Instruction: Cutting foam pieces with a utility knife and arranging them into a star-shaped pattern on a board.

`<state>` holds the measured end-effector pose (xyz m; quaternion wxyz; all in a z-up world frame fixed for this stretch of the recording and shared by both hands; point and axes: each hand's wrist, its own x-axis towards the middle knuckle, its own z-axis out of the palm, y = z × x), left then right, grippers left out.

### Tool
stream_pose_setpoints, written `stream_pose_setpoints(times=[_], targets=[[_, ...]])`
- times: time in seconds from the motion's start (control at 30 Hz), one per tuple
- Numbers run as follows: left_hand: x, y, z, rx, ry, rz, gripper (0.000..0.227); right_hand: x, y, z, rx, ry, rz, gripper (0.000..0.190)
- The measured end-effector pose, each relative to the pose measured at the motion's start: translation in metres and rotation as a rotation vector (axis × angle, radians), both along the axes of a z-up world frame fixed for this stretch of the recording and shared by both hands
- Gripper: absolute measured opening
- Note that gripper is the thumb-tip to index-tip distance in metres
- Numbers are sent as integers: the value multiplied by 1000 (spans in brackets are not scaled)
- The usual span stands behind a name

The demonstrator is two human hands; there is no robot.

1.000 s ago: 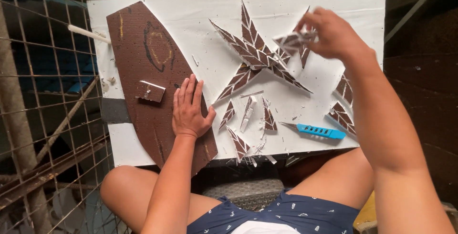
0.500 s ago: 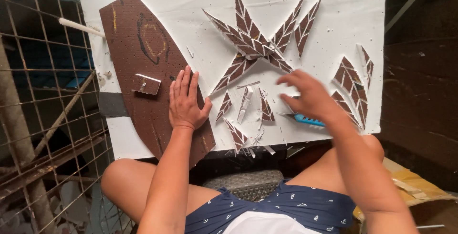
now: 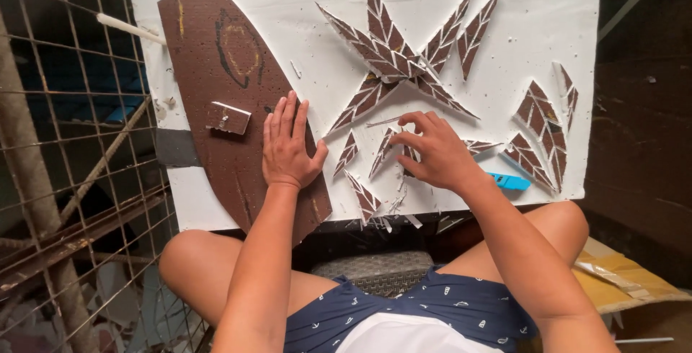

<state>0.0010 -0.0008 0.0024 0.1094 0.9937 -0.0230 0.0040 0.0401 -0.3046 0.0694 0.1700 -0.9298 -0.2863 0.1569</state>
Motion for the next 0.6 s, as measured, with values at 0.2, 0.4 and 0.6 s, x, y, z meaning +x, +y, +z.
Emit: stream_pose_setpoints(times=[0.2,0.4,0.6], targets=[[-1,2,1,-4,-81,-30,79,-9,-51,11,273,-104,-307,26],[-3,1,12,-106,-109,-69,77,-26,-191,4,118,-228,-823,16],[-2,0,13,-102,-110,-72,77,-41,-196,47,7,79,-1037,16]])
